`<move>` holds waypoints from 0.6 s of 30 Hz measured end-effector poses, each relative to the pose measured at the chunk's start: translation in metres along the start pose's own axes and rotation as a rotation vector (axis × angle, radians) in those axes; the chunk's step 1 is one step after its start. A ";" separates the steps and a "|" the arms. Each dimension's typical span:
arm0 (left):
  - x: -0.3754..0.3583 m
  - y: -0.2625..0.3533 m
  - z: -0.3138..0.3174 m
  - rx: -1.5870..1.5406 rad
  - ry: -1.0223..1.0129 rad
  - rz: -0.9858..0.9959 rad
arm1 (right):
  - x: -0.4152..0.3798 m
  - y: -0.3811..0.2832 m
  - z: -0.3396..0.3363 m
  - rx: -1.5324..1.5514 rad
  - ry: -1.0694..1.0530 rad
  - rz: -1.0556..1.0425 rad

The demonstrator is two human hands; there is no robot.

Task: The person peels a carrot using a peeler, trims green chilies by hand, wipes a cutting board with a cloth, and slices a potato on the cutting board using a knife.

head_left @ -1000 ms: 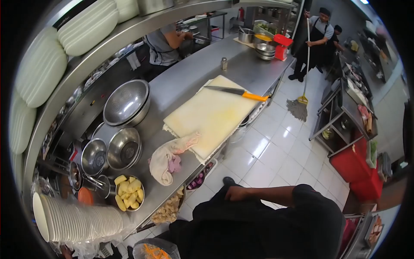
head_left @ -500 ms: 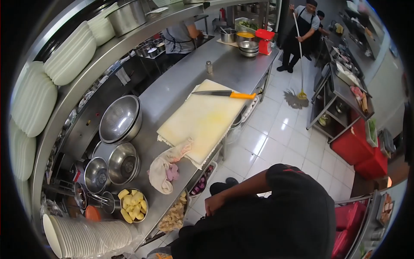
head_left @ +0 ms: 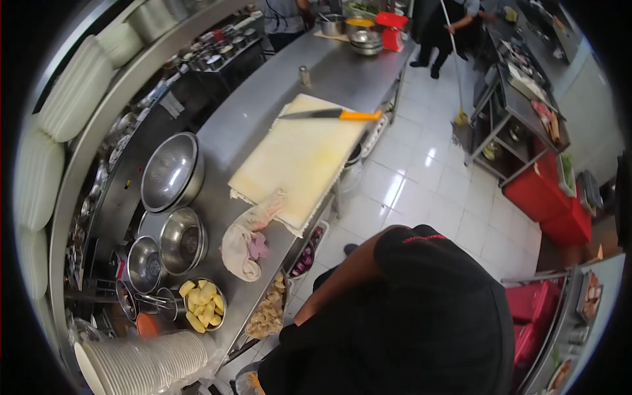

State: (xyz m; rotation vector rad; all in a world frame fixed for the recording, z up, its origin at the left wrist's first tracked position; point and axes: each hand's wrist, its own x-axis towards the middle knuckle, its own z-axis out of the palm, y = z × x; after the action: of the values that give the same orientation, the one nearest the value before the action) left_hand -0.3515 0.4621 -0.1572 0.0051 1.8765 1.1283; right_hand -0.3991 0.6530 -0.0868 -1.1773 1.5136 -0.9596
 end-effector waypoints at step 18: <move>-0.021 -0.025 -0.018 -0.044 -0.081 -0.059 | -0.033 0.009 -0.015 -0.020 0.404 0.128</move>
State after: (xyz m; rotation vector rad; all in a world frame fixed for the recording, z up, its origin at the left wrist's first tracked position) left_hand -0.3418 0.4260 -0.1572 -0.0291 1.7685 1.1127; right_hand -0.4129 0.6881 -0.0849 -0.9208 1.8950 -1.1433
